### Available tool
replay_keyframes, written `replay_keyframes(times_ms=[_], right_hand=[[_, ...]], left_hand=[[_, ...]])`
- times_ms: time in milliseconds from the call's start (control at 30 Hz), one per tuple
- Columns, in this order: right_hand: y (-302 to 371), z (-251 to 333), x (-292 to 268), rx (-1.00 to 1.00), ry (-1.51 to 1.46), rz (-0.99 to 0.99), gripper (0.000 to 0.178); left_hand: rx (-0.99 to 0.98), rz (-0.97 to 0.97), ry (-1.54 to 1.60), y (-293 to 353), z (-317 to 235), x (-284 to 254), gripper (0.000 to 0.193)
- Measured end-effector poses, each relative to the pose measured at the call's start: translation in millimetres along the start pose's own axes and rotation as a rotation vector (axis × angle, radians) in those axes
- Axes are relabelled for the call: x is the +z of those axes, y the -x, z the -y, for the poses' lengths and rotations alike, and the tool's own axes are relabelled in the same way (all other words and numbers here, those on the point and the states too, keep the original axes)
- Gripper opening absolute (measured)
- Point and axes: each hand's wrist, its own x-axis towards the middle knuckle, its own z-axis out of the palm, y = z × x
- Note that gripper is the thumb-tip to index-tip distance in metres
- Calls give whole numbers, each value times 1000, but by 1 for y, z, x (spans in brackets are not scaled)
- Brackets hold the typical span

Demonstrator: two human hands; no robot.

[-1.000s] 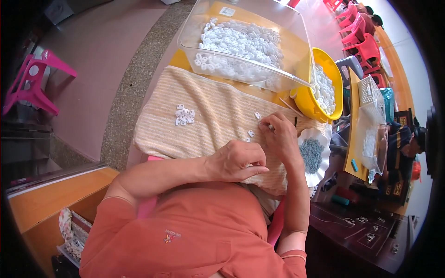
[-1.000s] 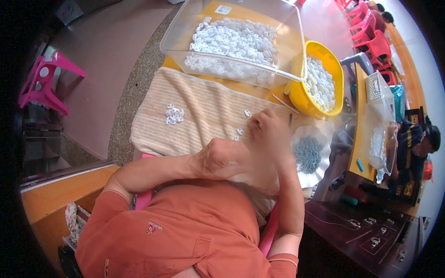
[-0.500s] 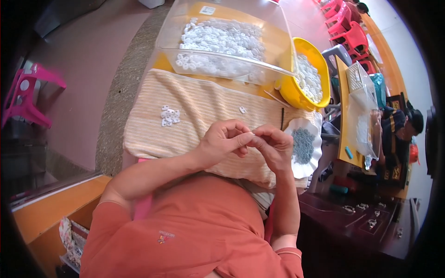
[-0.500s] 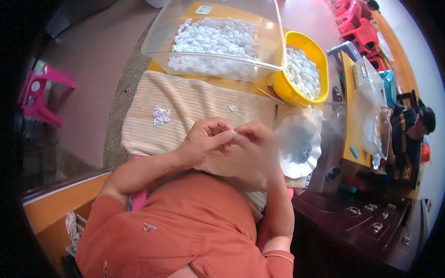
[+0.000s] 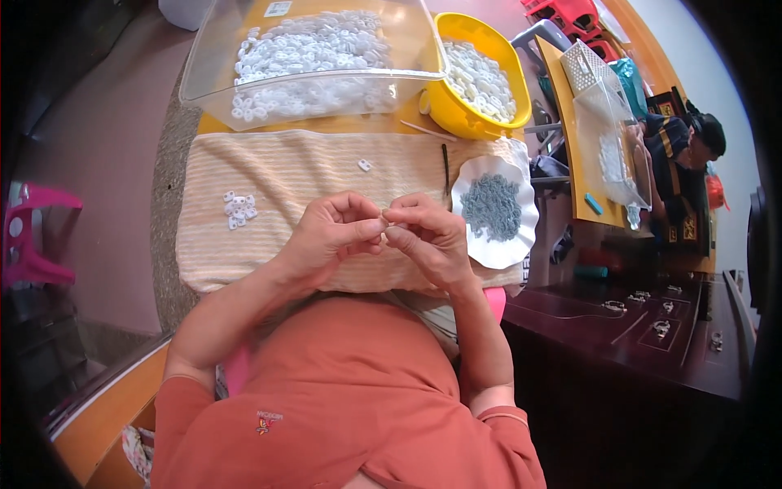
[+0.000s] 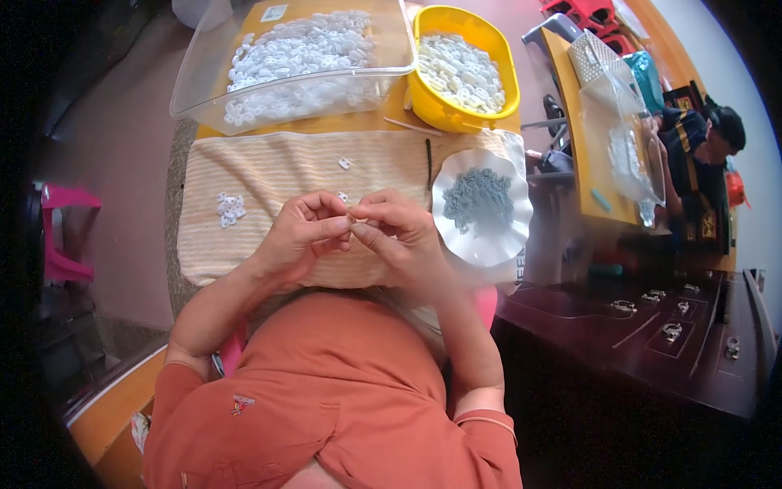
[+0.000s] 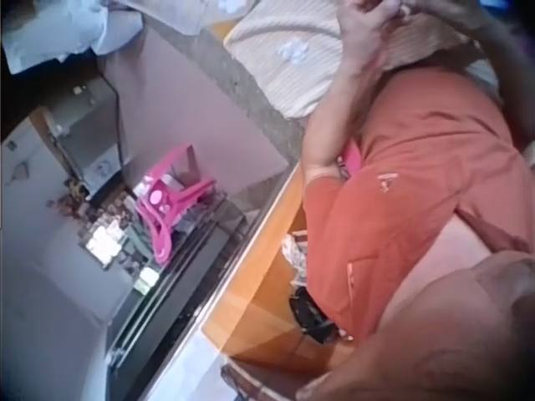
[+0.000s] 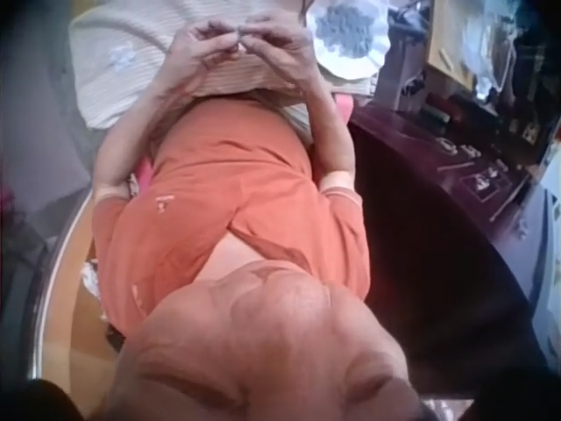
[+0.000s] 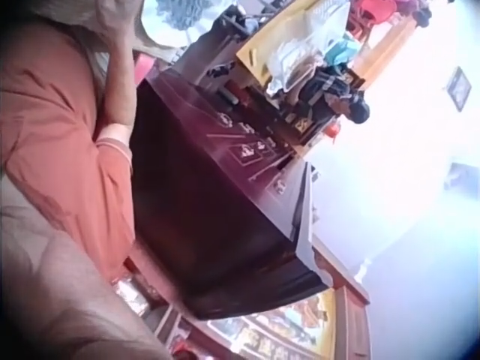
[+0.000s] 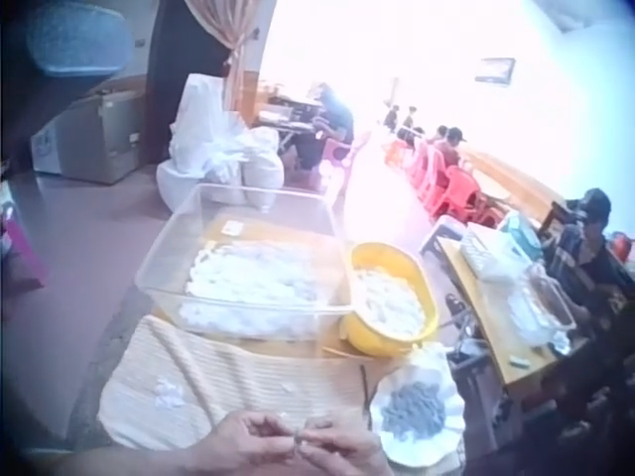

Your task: Assembling small white plastic components by manually inserting blue beads into them.

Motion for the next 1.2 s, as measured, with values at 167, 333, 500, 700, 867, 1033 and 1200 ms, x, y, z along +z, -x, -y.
replay_keyframes(times_ms=[167,333,500,700,867,1033,1200], right_hand=[[18,16,-11,-72,348,-134,21],[41,28,-59,-26,674,-264,16],[60,27,-92,66,984,-309,17],[61,16,-98,88,1031,-309,21],[51,16,-97,79,1157,-248,20],[48,17,-96,58,1201,-220,18],[45,18,-92,-41,1305,-178,13]], left_hand=[[1,-60,-40,1,-2,5,17],[-1,-5,-59,0,2,0,19],[21,31,-74,0,2,-1,17],[43,33,-108,0,5,-1,16],[38,24,-102,-1,5,-1,16],[37,26,-116,0,4,-1,16],[26,13,-114,0,3,0,16]])
